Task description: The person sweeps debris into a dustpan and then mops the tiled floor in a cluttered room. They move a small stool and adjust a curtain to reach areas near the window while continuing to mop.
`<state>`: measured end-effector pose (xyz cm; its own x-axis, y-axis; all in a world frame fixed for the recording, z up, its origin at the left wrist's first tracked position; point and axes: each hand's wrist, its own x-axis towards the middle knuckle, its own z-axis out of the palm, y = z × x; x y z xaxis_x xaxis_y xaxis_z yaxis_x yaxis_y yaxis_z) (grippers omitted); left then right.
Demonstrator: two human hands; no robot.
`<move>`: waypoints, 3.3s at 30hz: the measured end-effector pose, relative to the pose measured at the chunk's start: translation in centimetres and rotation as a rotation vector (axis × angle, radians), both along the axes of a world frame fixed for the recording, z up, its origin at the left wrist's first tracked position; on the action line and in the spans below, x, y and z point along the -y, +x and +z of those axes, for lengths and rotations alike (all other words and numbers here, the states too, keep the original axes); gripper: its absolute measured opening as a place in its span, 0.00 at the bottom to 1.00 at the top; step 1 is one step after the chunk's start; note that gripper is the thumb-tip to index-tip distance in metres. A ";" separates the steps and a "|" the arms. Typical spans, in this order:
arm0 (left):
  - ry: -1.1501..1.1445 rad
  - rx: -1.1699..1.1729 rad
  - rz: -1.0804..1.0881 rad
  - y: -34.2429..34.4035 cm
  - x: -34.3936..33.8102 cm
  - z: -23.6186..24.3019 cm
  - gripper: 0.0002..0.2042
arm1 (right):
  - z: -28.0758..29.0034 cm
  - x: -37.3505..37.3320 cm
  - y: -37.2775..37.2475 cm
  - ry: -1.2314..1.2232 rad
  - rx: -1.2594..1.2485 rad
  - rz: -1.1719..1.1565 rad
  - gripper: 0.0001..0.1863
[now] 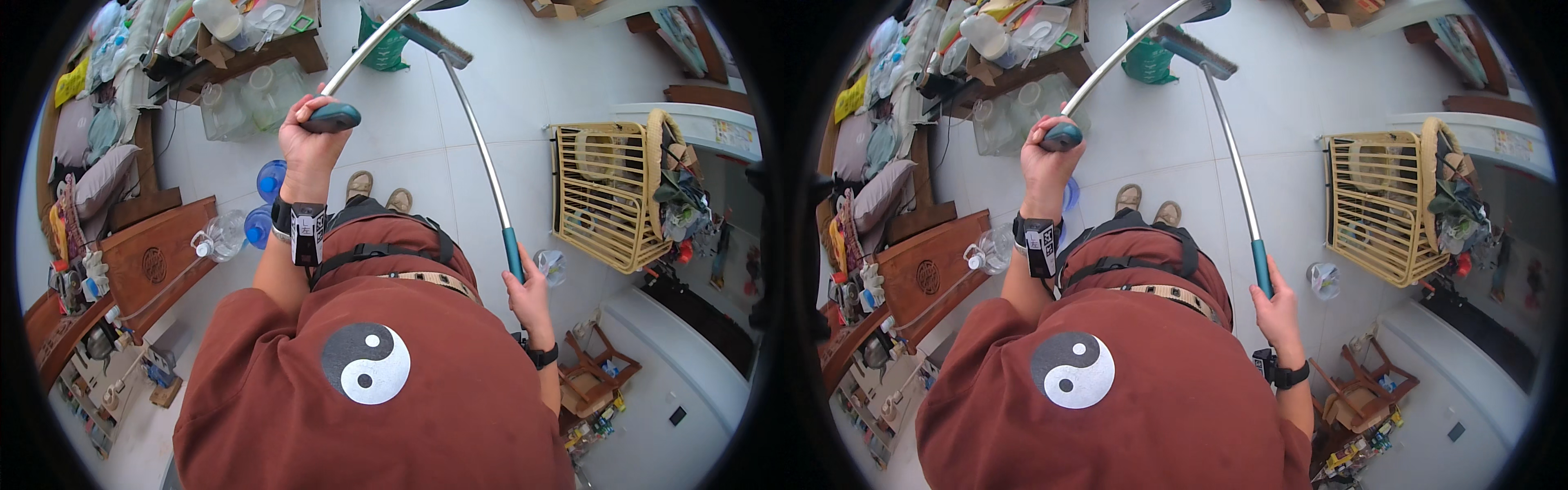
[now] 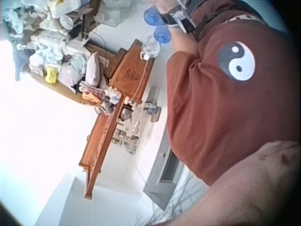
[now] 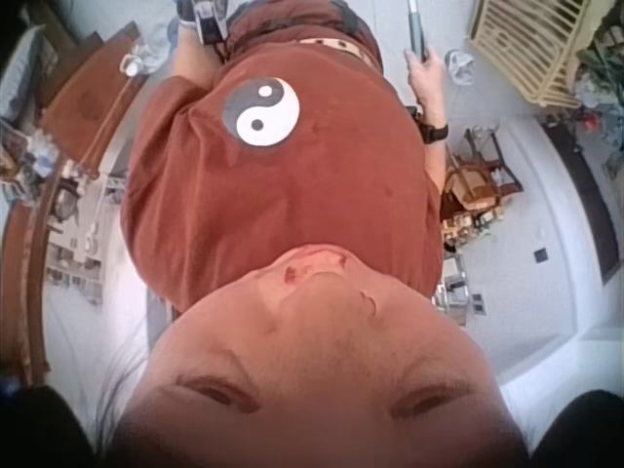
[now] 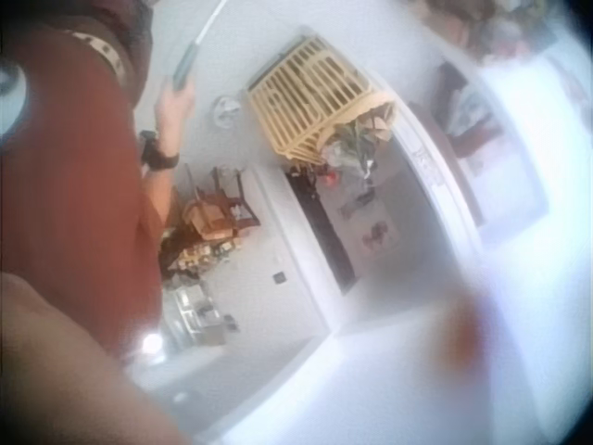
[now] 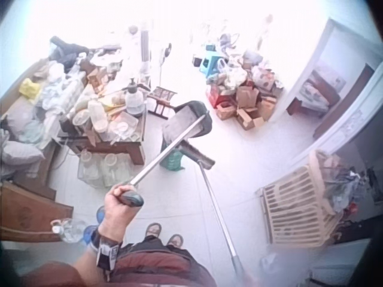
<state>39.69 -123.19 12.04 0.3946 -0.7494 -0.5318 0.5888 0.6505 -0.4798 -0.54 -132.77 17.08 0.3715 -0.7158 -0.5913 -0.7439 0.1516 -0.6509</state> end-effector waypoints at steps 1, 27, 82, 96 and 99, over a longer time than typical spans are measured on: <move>0.008 0.014 -0.002 0.1 -0.1 0.1 0.19 | 0.2 0.1 0.0 0.075 -0.012 -0.035 0.31; -0.072 -0.059 -0.032 -0.1 -0.8 -0.1 0.10 | -5.0 0.8 5.4 0.077 0.040 -0.009 0.32; -0.095 0.066 0.094 -1.2 -6.0 -2.1 0.14 | -0.1 5.7 -2.4 0.044 0.010 -0.108 0.33; 0.775 1.264 -0.450 -5.6 -11.6 16.5 0.26 | -7.0 5.6 -5.2 0.218 0.139 -0.283 0.34; 0.971 1.299 -0.542 -8.3 -12.2 19.4 0.25 | -8.8 6.1 -5.6 0.280 0.157 -0.283 0.36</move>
<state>31.40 -111.01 31.43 0.7320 -0.5529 -0.3980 0.4783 0.0010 0.8782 -6.18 -138.87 8.28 0.2845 -0.6227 -0.7289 -0.5423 0.5224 -0.6580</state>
